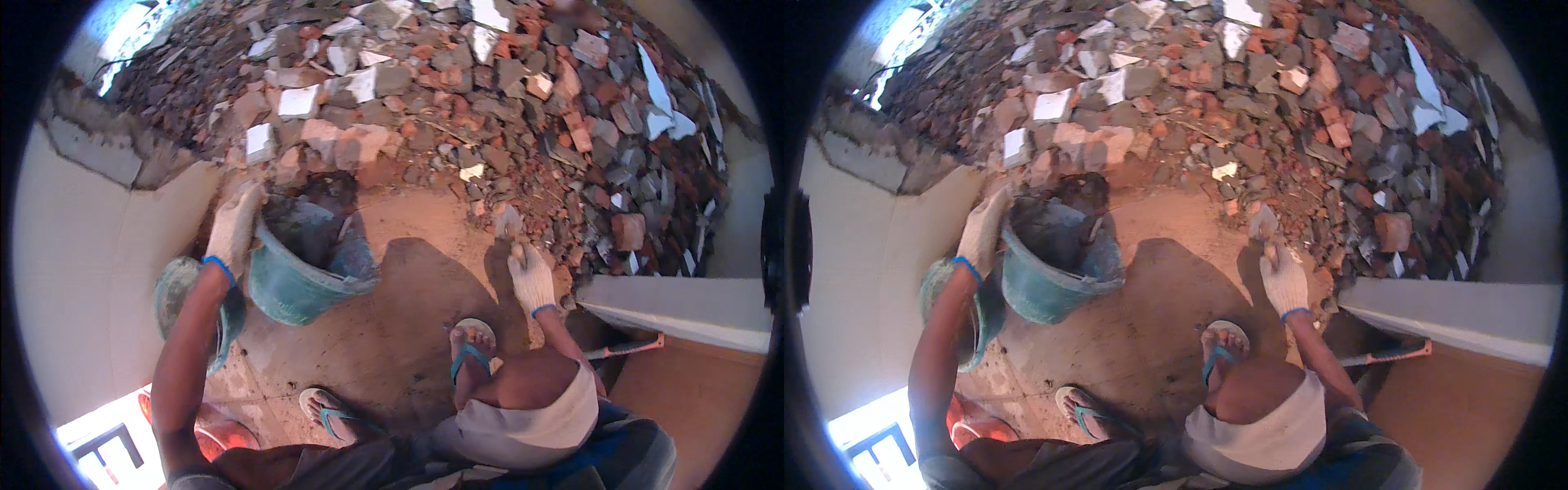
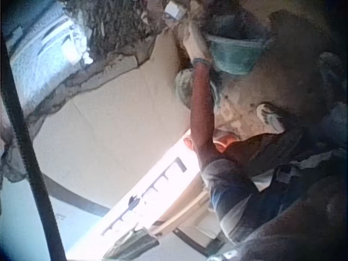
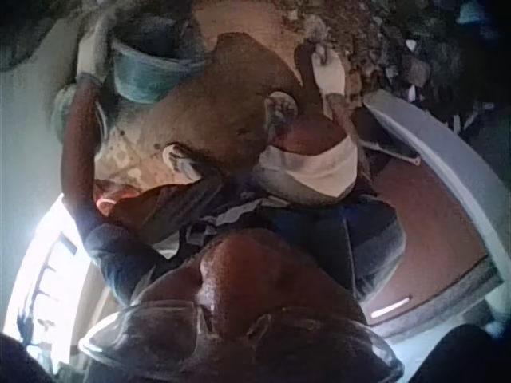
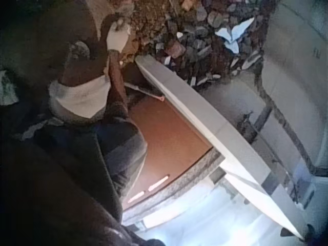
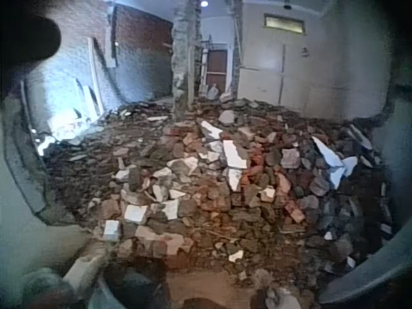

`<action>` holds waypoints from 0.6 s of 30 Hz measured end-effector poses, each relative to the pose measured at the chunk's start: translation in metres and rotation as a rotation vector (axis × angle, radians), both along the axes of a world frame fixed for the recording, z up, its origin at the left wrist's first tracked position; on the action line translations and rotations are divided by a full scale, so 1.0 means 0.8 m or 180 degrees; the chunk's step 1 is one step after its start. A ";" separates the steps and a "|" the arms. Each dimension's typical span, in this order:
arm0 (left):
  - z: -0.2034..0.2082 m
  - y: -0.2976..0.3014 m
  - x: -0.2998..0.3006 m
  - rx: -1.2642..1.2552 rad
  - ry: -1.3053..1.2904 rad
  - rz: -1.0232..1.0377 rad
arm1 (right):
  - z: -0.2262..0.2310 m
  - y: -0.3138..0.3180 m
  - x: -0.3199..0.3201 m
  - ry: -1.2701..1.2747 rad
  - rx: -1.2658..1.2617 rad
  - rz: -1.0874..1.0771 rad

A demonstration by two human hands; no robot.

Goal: The person collects broken tiles and rubble from the floor into buckets using gloved hands. They repeatedly pick up pieces and place them into green and red buckets, occasionally adjusting the buckets' positions.

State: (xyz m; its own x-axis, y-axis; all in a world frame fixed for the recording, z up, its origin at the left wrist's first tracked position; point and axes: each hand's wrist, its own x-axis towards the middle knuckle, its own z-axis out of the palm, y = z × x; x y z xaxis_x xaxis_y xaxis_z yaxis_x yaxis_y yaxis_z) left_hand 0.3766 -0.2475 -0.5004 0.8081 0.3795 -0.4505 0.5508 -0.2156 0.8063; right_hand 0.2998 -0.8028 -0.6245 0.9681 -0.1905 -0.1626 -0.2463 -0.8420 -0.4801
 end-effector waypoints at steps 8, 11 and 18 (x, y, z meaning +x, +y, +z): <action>-0.011 0.001 0.008 -0.0032 -0.0183 0.0172 | -0.015 0.151 0.114 -0.0171 0.0157 0.1146; -0.013 0.002 0.011 -0.0017 -0.0115 0.0250 | -0.011 0.213 0.101 0.0163 0.0322 0.1345; -0.020 0.017 0.015 0.0001 -0.0133 0.0261 | 0.034 0.263 0.049 -0.0752 0.0461 0.2633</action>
